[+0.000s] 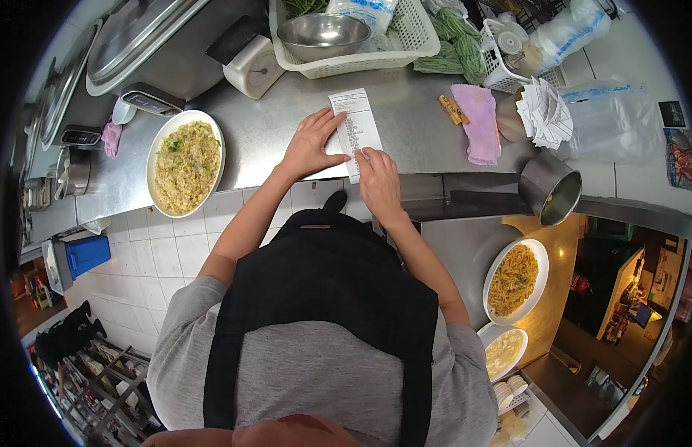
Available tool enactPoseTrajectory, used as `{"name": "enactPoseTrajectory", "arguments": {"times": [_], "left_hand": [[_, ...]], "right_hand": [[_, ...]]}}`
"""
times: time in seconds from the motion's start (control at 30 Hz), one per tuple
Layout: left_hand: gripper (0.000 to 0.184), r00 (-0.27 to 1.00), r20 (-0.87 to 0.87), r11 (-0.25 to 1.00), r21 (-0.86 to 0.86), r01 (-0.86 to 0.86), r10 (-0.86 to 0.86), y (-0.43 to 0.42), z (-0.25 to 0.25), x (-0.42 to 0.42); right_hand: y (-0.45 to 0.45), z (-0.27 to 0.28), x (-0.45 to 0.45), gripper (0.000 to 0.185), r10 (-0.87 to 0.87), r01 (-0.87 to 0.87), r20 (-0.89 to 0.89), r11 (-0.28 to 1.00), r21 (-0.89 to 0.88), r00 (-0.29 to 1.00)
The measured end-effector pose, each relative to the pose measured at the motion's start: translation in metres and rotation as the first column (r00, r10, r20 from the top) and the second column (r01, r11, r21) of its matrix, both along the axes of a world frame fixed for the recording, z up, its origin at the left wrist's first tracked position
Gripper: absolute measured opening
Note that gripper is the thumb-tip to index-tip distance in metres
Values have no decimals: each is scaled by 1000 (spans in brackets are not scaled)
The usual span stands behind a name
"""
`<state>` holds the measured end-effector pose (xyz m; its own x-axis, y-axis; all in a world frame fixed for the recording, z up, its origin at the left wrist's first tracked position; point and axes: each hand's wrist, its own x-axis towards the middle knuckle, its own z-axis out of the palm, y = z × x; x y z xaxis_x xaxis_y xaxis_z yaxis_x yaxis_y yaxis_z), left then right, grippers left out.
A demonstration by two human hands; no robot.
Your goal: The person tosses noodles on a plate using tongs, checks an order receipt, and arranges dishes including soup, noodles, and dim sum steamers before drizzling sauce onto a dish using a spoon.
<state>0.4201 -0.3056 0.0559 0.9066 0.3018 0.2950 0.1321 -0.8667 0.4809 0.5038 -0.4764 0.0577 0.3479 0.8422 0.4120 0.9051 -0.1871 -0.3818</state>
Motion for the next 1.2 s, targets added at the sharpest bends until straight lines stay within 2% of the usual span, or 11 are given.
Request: {"name": "enactPoseTrajectory", "arguments": {"times": [0.13, 0.27, 0.33, 0.73, 0.77, 0.83, 1.07, 1.17, 1.2], "left_hand": [[78, 1000, -5, 1000, -6, -11, 11, 0, 0, 0], [77, 1000, -6, 1000, -18, -13, 13, 0, 2, 0], [77, 1000, -3, 1000, -14, -8, 8, -1, 2, 0], [75, 1000, 5, 1000, 23, 11, -11, -1, 3, 0], [75, 1000, 4, 1000, 23, 12, -12, -2, 3, -1], [75, 1000, -8, 999, 36, 4, -4, -2, 4, -1], [74, 1000, -25, 999, 41, -3, 4, -1, 1, -1], [73, 1000, -28, 999, 43, -1, 2, -1, 0, 0], [74, 999, -42, 998, 63, -2, 4, 0, 0, 0]], "right_hand": [[-8, -3, 1, 34, 49, -43, -93, 997, 61, 994], [-20, -6, 0, 35, 67, -61, -86, 995, 73, 994], [-24, -2, -3, 37, 6, -5, -22, 1000, 27, 1000], [-12, 5, -2, 33, -37, 38, 55, 999, -12, 998], [-10, 7, -2, 33, -37, 38, 54, 999, -12, 998], [-4, 9, 0, 32, -14, 17, 24, 992, -128, 1000], [9, 8, 0, 28, 59, -49, 85, 992, -113, 995], [12, 9, -2, 26, 48, -39, 105, 995, -95, 993], [13, 12, -3, 27, 28, -4, 155, 989, -148, 988]]}}
